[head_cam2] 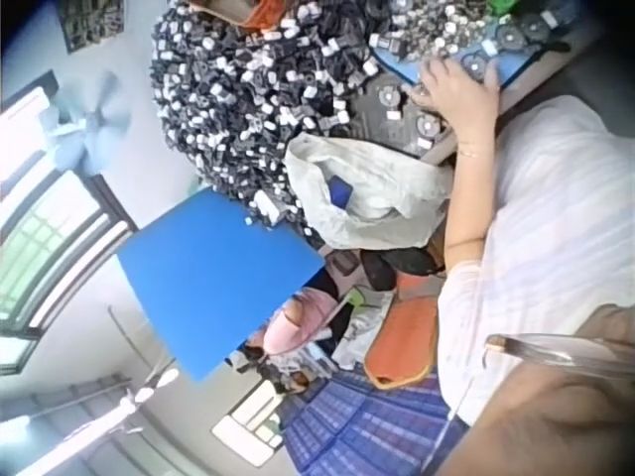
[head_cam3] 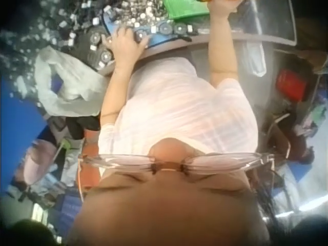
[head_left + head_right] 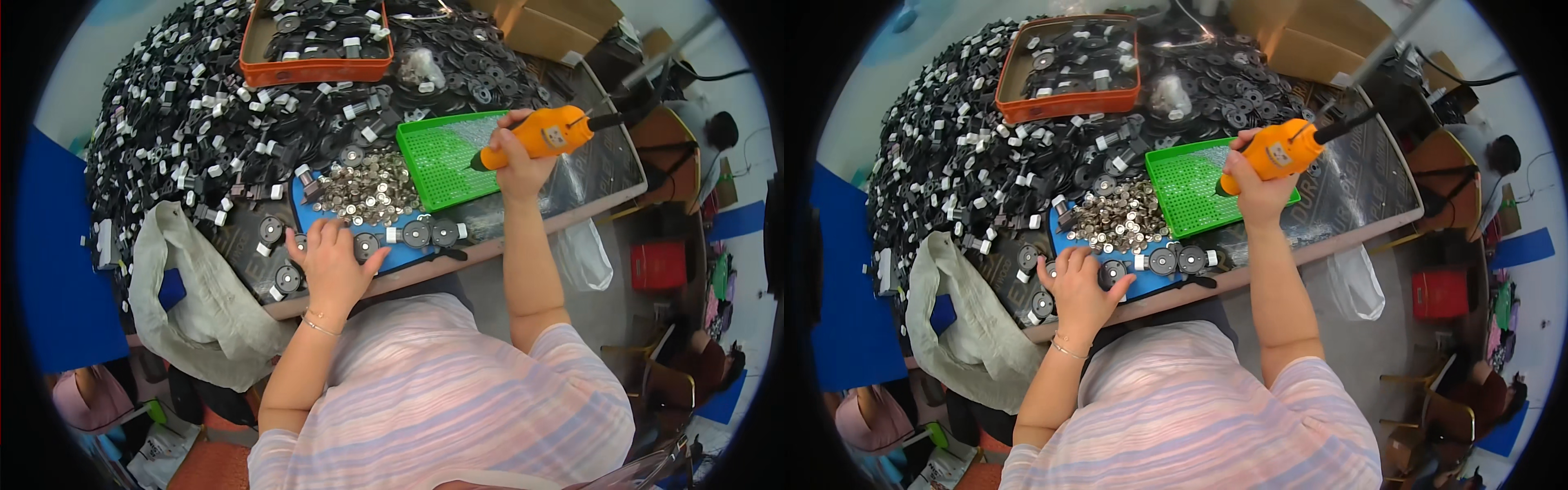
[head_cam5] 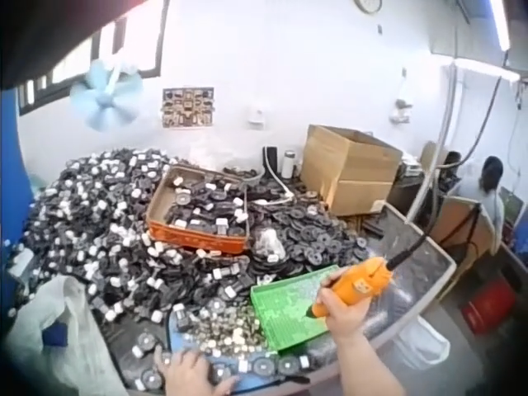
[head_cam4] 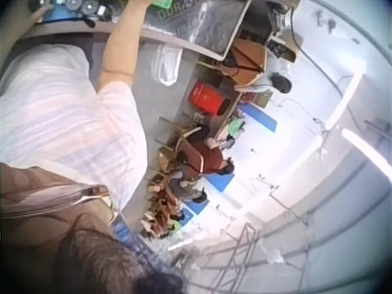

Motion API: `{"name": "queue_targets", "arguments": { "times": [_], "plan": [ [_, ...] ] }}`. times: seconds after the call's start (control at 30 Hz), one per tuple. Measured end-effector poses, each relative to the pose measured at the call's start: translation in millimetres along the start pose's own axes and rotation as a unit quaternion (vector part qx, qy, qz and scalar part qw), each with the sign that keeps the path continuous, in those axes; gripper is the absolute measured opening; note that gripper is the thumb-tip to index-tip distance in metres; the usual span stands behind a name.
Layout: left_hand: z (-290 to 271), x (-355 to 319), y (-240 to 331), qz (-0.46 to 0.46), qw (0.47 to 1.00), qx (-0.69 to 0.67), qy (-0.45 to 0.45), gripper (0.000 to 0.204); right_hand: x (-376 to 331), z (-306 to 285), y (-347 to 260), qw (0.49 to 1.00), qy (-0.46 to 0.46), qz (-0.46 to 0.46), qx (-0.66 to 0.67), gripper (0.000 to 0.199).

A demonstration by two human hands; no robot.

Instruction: Assembling small mechanical components with an electric screwdriver at a factory workbench.

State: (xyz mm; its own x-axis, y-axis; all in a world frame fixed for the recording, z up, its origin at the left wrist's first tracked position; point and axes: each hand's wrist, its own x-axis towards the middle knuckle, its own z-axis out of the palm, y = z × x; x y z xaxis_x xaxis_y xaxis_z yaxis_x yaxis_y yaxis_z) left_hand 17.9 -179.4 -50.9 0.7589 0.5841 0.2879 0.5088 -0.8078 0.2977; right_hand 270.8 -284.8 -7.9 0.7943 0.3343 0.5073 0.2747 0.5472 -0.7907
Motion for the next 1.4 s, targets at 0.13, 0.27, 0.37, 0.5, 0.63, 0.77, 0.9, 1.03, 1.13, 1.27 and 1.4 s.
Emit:
{"name": "queue_targets", "arguments": {
  "times": [0.13,0.27,0.37,0.5,0.63,0.77,0.9,1.03,1.13,1.27,1.4],
  "plan": [
    [-4.0,-5.0,-1.6,0.032,0.998,-0.052,-0.029,0.06,0.0,-0.6,0.0,1.0,-0.008,0.014,0.001,0.029],
    [0.9,-6.7,-8.0,0.063,0.995,-0.066,-0.047,0.057,0.7,-2.1,2.2,0.999,-0.002,0.006,0.037,0.029],
    [-0.6,-5.0,-8.1,0.062,0.993,-0.08,-0.067,0.055,-0.9,-1.1,0.3,1.0,0.001,0.01,0.021,0.029],
    [0.4,-3.2,-5.0,0.045,0.988,-0.122,-0.077,0.052,-2.2,-1.3,0.6,1.0,-0.009,0.016,0.0,0.028],
    [4.1,-2.7,-3.3,0.041,0.983,-0.161,-0.074,0.051,-1.8,-4.7,2.4,1.0,0.0,-0.001,0.004,0.027],
    [5.2,-2.6,-2.9,0.042,0.98,-0.181,-0.075,0.052,-1.5,-2.7,2.5,1.0,0.0,0.012,0.002,0.027],
    [7.0,-5.5,-1.6,0.028,0.974,-0.216,-0.069,0.052,-2.3,-1.6,2.4,1.0,-0.014,0.012,0.017,0.028],
    [9.8,-6.5,-5.0,0.019,0.967,-0.243,-0.071,0.052,-0.4,-2.5,3.8,1.0,-0.024,0.015,0.011,0.027],
    [9.6,-6.1,-6.5,0.016,0.964,-0.257,-0.067,0.051,1.7,3.5,-7.0,0.999,0.015,0.018,0.025,0.03],
    [9.8,-5.4,-6.6,0.005,0.961,-0.269,-0.059,0.05,-7.0,16.6,-33.3,0.99,-0.041,0.002,0.135,0.029],
    [13.5,-5.8,-8.1,0.002,0.957,-0.287,-0.05,0.05,-42.3,47.2,-40.4,0.969,-0.211,0.028,0.126,0.028]
  ]
}}
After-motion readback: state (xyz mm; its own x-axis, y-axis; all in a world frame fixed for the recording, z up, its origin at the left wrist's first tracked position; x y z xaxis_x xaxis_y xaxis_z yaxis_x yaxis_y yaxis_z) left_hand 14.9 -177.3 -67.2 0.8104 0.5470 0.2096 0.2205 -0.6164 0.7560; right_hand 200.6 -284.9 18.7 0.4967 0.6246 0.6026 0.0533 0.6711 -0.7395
